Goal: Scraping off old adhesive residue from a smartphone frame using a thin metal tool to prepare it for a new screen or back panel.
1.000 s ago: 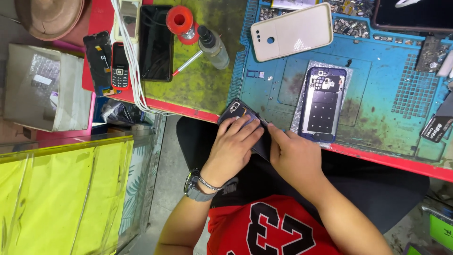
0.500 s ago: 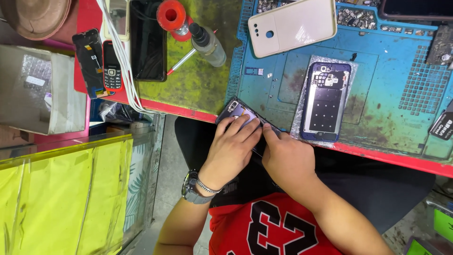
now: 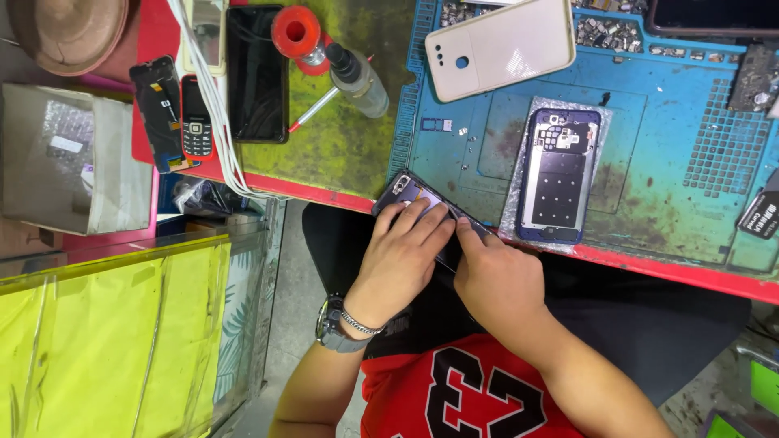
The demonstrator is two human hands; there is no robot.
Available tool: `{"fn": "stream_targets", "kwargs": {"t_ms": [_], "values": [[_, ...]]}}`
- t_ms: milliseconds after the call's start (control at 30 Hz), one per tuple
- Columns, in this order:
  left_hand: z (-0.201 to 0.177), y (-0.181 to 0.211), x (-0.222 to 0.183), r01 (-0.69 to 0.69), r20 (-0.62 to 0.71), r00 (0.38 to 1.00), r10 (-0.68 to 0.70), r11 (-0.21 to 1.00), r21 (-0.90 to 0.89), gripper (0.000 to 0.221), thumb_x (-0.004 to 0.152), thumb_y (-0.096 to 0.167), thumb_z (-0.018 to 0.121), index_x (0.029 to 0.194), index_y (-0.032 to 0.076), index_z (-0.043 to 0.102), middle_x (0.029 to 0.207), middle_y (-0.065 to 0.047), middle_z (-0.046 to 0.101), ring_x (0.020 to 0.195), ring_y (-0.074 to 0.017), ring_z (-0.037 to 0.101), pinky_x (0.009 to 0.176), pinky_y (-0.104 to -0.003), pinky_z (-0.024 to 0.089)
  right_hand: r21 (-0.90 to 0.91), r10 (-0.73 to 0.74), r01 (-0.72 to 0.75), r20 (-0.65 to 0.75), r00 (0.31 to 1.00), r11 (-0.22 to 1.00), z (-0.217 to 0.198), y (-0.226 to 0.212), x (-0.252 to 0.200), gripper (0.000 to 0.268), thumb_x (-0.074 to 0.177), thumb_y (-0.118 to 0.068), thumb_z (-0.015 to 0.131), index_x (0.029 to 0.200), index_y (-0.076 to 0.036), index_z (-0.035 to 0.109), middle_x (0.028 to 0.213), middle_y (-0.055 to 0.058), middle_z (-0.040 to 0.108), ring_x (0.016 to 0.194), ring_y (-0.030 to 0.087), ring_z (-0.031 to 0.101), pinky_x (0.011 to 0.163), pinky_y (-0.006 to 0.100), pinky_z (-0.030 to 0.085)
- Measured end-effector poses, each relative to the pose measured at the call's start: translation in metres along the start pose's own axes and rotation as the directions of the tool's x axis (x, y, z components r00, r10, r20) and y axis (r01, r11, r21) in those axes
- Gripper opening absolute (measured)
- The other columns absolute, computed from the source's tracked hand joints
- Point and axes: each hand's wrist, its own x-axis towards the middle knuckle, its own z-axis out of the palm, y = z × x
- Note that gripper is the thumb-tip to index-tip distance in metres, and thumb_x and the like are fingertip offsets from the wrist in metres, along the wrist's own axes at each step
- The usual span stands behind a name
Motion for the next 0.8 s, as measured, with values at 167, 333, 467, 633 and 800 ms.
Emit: {"fn": "stream_targets", "kwargs": {"t_ms": [167, 333, 467, 633, 800], "values": [[0.0, -0.001, -0.001, 0.0, 0.017, 1.0, 0.0, 1.0, 0.004, 0.044, 0.084, 0.01, 0.066, 0.128, 0.014, 0.061, 0.133, -0.005, 0.061, 0.135, -0.0253, 0.048, 0.113, -0.047, 0.032, 0.002, 0.014, -0.014, -0.005, 1.0, 1.0, 0.009, -0.001, 0.001, 0.042, 0.086, -0.019, 0.057, 0.125, -0.025, 0.073, 0.068, 0.004, 0.065, 0.054, 0.031, 0.069, 0.047, 0.043, 0.052], [-0.003, 0.0, 0.001, -0.007, 0.0, 1.0, 0.007, 1.0, 0.006, 0.041, 0.086, 0.009, 0.064, 0.126, 0.014, 0.062, 0.132, -0.006, 0.062, 0.134, -0.0256, 0.048, 0.112, -0.046, 0.032, 0.03, 0.019, -0.018, -0.003, 1.0, 0.999, 0.007, 0.0, 0.002, 0.044, 0.086, -0.019, 0.057, 0.126, -0.025, 0.073, 0.068, 0.005, 0.065, 0.055, 0.033, 0.07, 0.048, 0.045, 0.053], [-0.001, -0.001, -0.002, 0.005, -0.004, 1.0, -0.005, 1.0, 0.0, 0.041, 0.086, 0.009, 0.064, 0.126, 0.014, 0.062, 0.133, -0.005, 0.062, 0.135, -0.0252, 0.049, 0.112, -0.046, 0.033, 0.05, 0.02, -0.021, 0.026, 0.999, 0.998, 0.012, 0.001, 0.005, 0.043, 0.086, -0.02, 0.055, 0.125, -0.025, 0.073, 0.067, 0.006, 0.065, 0.057, 0.035, 0.071, 0.048, 0.046, 0.053], [-0.001, -0.001, -0.001, -0.005, 0.0, 1.0, 0.005, 1.0, 0.002, 0.039, 0.085, 0.01, 0.064, 0.124, 0.013, 0.063, 0.134, -0.005, 0.062, 0.135, -0.0252, 0.048, 0.112, -0.047, 0.032, 0.092, 0.017, -0.02, 0.041, 0.999, 0.996, 0.015, 0.009, 0.017, 0.042, 0.088, -0.02, 0.053, 0.125, -0.029, 0.072, 0.067, 0.003, 0.067, 0.058, 0.034, 0.071, 0.047, 0.046, 0.052], [-0.006, -0.001, -0.002, -0.002, -0.005, 1.0, 0.002, 0.999, -0.049, 0.04, 0.088, 0.009, 0.057, 0.127, 0.014, 0.062, 0.136, -0.005, 0.062, 0.136, -0.0255, 0.048, 0.112, -0.047, 0.032, 0.124, -0.021, 0.028, -0.065, 0.998, 0.992, 0.011, 0.012, 0.015, 0.033, 0.086, -0.025, 0.057, 0.114, -0.032, 0.074, 0.064, 0.006, 0.066, 0.057, 0.036, 0.071, 0.047, 0.05, 0.054]]}}
